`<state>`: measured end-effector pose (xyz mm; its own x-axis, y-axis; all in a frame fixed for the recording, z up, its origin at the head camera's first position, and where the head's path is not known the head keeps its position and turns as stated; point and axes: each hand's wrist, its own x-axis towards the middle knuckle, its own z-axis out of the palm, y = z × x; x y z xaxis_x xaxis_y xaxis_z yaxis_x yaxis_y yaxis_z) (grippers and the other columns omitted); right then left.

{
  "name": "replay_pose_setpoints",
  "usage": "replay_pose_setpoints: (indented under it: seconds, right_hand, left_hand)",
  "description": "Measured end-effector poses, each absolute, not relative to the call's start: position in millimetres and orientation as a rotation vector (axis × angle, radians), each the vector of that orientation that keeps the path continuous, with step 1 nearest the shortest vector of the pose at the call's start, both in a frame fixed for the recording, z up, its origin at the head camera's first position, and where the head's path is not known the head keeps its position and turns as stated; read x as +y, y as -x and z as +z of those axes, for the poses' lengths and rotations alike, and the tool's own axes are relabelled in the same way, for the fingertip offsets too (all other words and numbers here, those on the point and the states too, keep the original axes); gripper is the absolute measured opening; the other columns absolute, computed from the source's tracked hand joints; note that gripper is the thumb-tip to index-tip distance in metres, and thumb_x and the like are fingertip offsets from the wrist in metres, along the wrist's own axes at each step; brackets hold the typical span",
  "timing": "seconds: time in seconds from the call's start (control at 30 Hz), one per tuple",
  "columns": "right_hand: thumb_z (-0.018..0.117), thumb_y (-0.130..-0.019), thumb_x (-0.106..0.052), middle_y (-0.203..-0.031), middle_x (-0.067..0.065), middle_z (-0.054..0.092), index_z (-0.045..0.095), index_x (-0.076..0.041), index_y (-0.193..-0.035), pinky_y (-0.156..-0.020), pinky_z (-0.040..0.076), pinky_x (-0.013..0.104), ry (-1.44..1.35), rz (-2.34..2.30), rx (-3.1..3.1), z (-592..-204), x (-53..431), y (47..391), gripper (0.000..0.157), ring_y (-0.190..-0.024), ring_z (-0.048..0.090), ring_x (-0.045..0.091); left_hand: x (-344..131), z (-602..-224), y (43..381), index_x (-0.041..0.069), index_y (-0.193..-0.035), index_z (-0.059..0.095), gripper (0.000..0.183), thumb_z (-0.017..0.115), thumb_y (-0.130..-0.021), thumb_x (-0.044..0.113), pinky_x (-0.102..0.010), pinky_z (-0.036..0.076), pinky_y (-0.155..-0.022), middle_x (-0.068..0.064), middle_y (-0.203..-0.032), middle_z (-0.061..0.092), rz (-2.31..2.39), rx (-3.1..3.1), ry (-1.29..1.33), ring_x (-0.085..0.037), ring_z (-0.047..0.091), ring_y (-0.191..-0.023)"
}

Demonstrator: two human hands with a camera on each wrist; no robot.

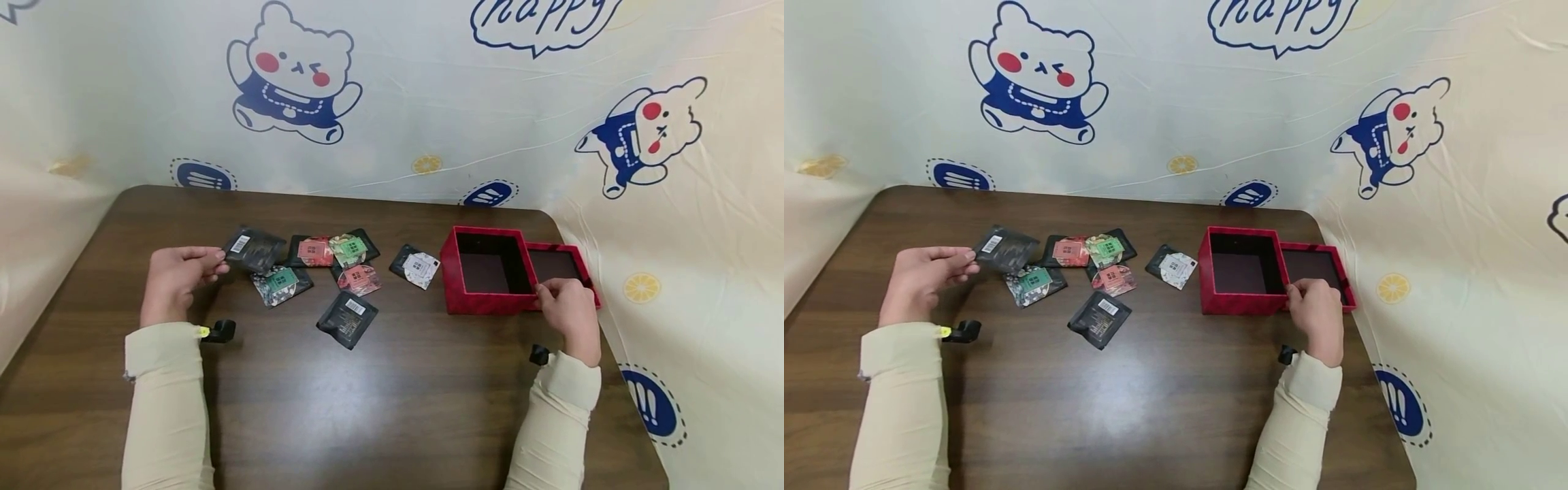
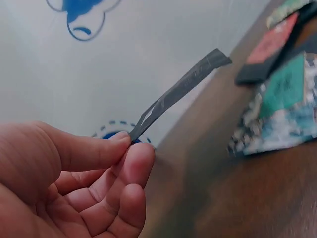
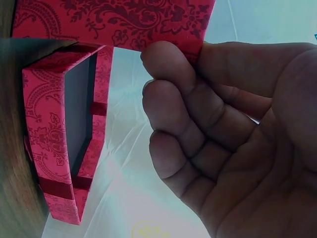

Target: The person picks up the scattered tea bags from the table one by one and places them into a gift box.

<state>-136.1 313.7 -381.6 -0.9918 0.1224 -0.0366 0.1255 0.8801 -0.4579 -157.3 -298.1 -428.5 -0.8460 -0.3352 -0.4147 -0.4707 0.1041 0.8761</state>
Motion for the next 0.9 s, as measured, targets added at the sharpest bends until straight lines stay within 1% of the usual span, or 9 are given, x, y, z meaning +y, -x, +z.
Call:
replay_pose_setpoints:
  seconds: [0.1, 0.17, 0.37, 0.43, 0.63, 0.8, 0.9]
  right_hand:
    - [0.059, -0.101, -0.018, -0.079, 0.012, 0.072, 0.075, 0.003, -0.103, -0.062, 0.045, 0.037, -0.200, -0.738, 3.059, -382, 315, 136, 0.026, -0.077, 0.056, 0.030]
    - [0.059, -0.101, -0.017, -0.077, 0.011, 0.072, 0.076, 0.002, -0.100, -0.061, 0.045, 0.037, -0.183, -0.733, 3.083, -382, 316, 137, 0.026, -0.076, 0.056, 0.030]
    - [0.059, -0.101, -0.018, -0.076, 0.010, 0.072, 0.076, 0.002, -0.099, -0.060, 0.044, 0.036, -0.181, -0.736, 3.094, -383, 317, 138, 0.026, -0.075, 0.055, 0.030]
    - [0.059, -0.101, -0.018, -0.077, 0.010, 0.071, 0.076, 0.002, -0.099, -0.060, 0.044, 0.036, -0.192, -0.739, 3.092, -383, 316, 137, 0.026, -0.075, 0.055, 0.030]
    - [0.059, -0.101, -0.018, -0.072, 0.008, 0.069, 0.076, 0.001, -0.096, -0.058, 0.043, 0.036, -0.211, -0.740, 3.093, -383, 314, 136, 0.027, -0.073, 0.054, 0.029]
    - [0.059, -0.101, -0.019, -0.071, 0.008, 0.068, 0.077, 0.001, -0.095, -0.057, 0.043, 0.036, -0.228, -0.741, 3.094, -384, 313, 136, 0.027, -0.073, 0.054, 0.029]
    - [0.059, -0.101, -0.020, -0.072, 0.008, 0.068, 0.077, 0.001, -0.096, -0.058, 0.043, 0.036, -0.239, -0.747, 3.086, -385, 313, 136, 0.027, -0.073, 0.054, 0.029]
  left_hand:
    - [-292, -420, 158, 0.007, -0.133, 0.063, 0.049, 0.073, -0.093, 0.032, -0.028, 0.056, -0.081, 0.007, -0.092, 0.071, 1.830, 2.283, 0.764, -0.015, 0.071, -0.089]
    - [-287, -414, 159, 0.006, -0.134, 0.062, 0.049, 0.072, -0.094, 0.033, -0.028, 0.055, -0.082, 0.006, -0.095, 0.071, 1.820, 2.305, 0.717, -0.016, 0.071, -0.089]
    - [-264, -400, 161, 0.002, -0.133, 0.063, 0.047, 0.073, -0.094, 0.027, -0.026, 0.056, -0.077, -0.004, -0.106, 0.068, 1.833, 2.332, 0.594, -0.015, 0.072, -0.085]
    - [-257, -398, 164, 0.000, -0.131, 0.063, 0.047, 0.074, -0.093, 0.026, -0.026, 0.057, -0.076, -0.005, -0.105, 0.068, 1.857, 2.311, 0.556, -0.016, 0.073, -0.085]
    - [-235, -397, 176, -0.006, -0.127, 0.064, 0.045, 0.077, -0.091, 0.018, -0.027, 0.058, -0.071, -0.006, -0.095, 0.072, 1.945, 2.185, 0.500, -0.022, 0.074, -0.085]
    - [-214, -397, 190, -0.010, -0.124, 0.064, 0.040, 0.074, -0.093, 0.013, -0.027, 0.058, -0.069, -0.007, -0.091, 0.074, 1.944, 2.173, 0.400, -0.018, 0.074, -0.077]
    - [-202, -394, 196, -0.009, -0.123, 0.065, 0.038, 0.074, -0.093, 0.013, -0.027, 0.058, -0.070, -0.009, -0.093, 0.073, 1.919, 2.191, 0.367, -0.017, 0.073, -0.075]
